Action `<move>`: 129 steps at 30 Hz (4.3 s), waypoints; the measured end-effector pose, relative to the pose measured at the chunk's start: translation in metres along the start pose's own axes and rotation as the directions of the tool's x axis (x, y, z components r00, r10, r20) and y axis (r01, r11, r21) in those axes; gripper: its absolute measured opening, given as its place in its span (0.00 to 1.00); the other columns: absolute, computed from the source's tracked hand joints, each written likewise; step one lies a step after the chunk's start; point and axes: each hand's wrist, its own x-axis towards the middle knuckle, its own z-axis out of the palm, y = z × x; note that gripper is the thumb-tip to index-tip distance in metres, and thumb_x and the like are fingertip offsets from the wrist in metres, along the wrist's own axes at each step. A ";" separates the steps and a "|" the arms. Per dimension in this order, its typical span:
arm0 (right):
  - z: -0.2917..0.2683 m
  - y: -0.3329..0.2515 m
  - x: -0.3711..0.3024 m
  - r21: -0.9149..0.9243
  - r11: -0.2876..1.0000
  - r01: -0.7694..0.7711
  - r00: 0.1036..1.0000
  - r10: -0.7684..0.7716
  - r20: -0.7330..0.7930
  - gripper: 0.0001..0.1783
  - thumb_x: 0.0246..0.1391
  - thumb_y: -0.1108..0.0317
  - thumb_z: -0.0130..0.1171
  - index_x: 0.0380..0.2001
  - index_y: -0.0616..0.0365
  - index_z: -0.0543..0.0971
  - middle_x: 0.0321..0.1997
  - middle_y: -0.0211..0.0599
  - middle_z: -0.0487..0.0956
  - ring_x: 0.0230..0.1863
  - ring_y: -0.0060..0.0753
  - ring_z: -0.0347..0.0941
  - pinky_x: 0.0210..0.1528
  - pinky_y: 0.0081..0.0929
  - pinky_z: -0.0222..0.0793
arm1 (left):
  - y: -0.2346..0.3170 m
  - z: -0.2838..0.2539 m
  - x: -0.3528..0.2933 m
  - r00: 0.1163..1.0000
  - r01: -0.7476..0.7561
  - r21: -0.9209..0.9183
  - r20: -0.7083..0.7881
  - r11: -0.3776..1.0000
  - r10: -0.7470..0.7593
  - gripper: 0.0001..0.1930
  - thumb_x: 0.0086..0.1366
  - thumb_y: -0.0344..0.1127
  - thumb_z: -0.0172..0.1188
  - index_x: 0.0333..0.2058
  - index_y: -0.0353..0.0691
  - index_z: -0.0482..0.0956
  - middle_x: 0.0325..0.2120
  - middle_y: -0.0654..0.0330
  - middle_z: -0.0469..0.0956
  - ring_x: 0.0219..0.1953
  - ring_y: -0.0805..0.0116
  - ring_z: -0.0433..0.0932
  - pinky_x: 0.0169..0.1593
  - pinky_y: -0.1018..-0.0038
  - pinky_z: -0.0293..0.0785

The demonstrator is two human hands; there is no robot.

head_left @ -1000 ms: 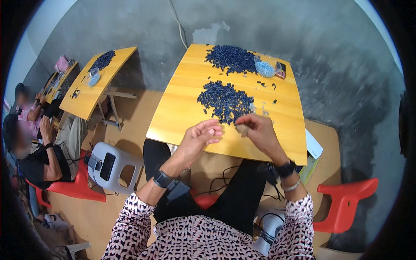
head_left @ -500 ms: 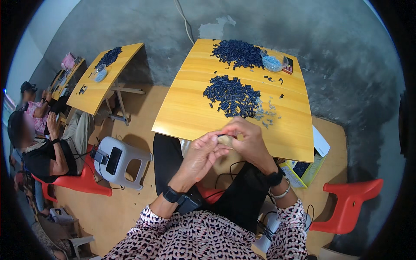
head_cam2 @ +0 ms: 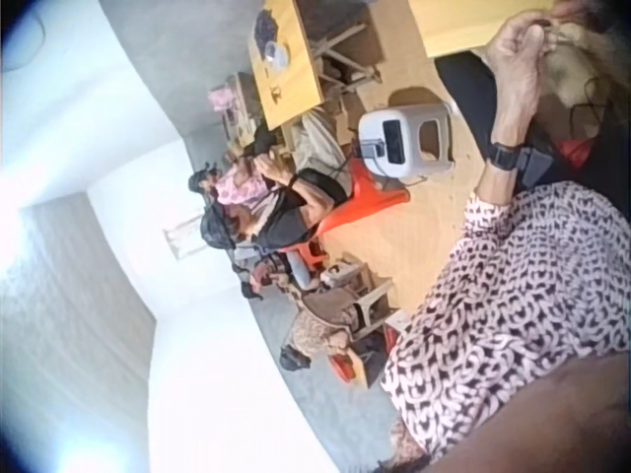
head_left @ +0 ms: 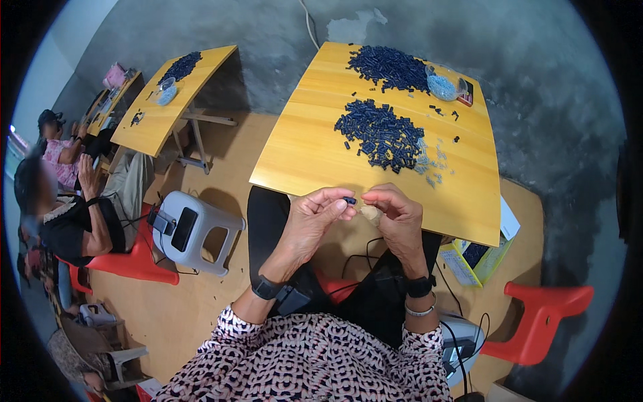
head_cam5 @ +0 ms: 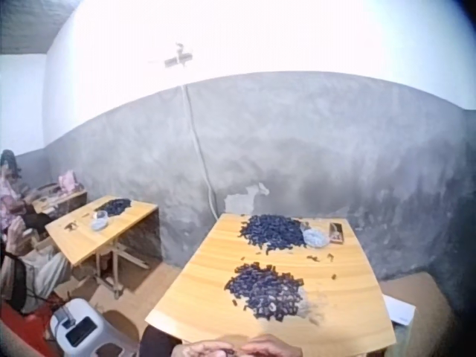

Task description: Manually assemble small plastic black components by snapping them together and sorting into a red bowl.

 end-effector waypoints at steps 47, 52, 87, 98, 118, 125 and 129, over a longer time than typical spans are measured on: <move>-0.241 0.010 0.074 -0.781 0.580 -0.233 0.967 0.050 -0.251 0.07 0.43 0.72 0.57 0.22 0.66 0.78 0.20 0.51 0.77 0.25 0.44 0.75 0.31 0.34 0.70 | -0.059 0.062 0.066 0.981 0.167 -0.088 0.117 0.982 -0.157 0.08 0.63 0.33 0.54 0.39 0.36 0.74 0.33 0.60 0.76 0.32 0.75 0.74 0.40 0.79 0.72; -0.234 0.019 0.073 -0.760 0.574 -0.304 0.952 0.146 -0.271 0.07 0.43 0.72 0.56 0.22 0.66 0.79 0.21 0.54 0.76 0.27 0.50 0.75 0.34 0.38 0.70 | -0.064 0.059 0.065 0.980 0.164 -0.104 0.130 0.981 -0.149 0.08 0.63 0.32 0.54 0.39 0.36 0.74 0.33 0.59 0.77 0.33 0.74 0.75 0.40 0.79 0.73; -0.243 0.021 0.069 -0.782 0.595 -0.188 0.982 0.119 -0.145 0.10 0.50 0.74 0.49 0.30 0.69 0.78 0.31 0.56 0.78 0.34 0.48 0.75 0.39 0.34 0.69 | -0.068 0.062 0.060 0.979 0.183 -0.117 0.107 0.976 -0.171 0.07 0.63 0.31 0.54 0.39 0.36 0.74 0.32 0.58 0.77 0.32 0.74 0.76 0.39 0.79 0.74; -0.225 0.025 0.082 -0.799 0.598 -0.063 0.998 0.058 -0.035 0.09 0.47 0.76 0.50 0.29 0.69 0.78 0.31 0.55 0.77 0.35 0.48 0.74 0.40 0.36 0.69 | -0.055 0.051 0.059 0.981 0.169 -0.124 0.112 0.978 -0.156 0.08 0.63 0.31 0.54 0.39 0.35 0.74 0.32 0.58 0.77 0.32 0.74 0.76 0.39 0.79 0.74; -0.241 -0.002 0.050 -0.684 0.642 -0.346 0.938 0.228 -0.261 0.04 0.41 0.75 0.57 0.23 0.65 0.77 0.20 0.39 0.77 0.23 0.25 0.72 0.27 0.23 0.67 | -0.089 0.104 0.070 0.901 0.364 -0.161 0.309 0.917 -0.303 0.09 0.65 0.32 0.51 0.40 0.35 0.72 0.41 0.53 0.75 0.44 0.66 0.75 0.48 0.75 0.73; -0.224 0.008 0.049 -0.633 0.732 -0.252 0.968 0.178 -0.179 0.02 0.42 0.77 0.57 0.23 0.66 0.77 0.20 0.35 0.77 0.24 0.22 0.71 0.27 0.21 0.67 | -0.089 0.084 0.070 0.918 0.361 -0.186 0.240 0.914 -0.314 0.08 0.65 0.32 0.51 0.40 0.34 0.72 0.39 0.54 0.76 0.40 0.69 0.76 0.46 0.76 0.74; -0.220 0.006 0.046 -0.457 0.826 -0.329 0.943 0.264 -0.200 0.03 0.45 0.77 0.58 0.26 0.65 0.77 0.22 0.31 0.77 0.24 0.19 0.71 0.26 0.18 0.67 | -0.079 0.076 0.067 0.933 0.326 -0.213 0.229 0.921 -0.277 0.08 0.64 0.31 0.52 0.39 0.34 0.73 0.38 0.55 0.76 0.39 0.71 0.76 0.45 0.78 0.75</move>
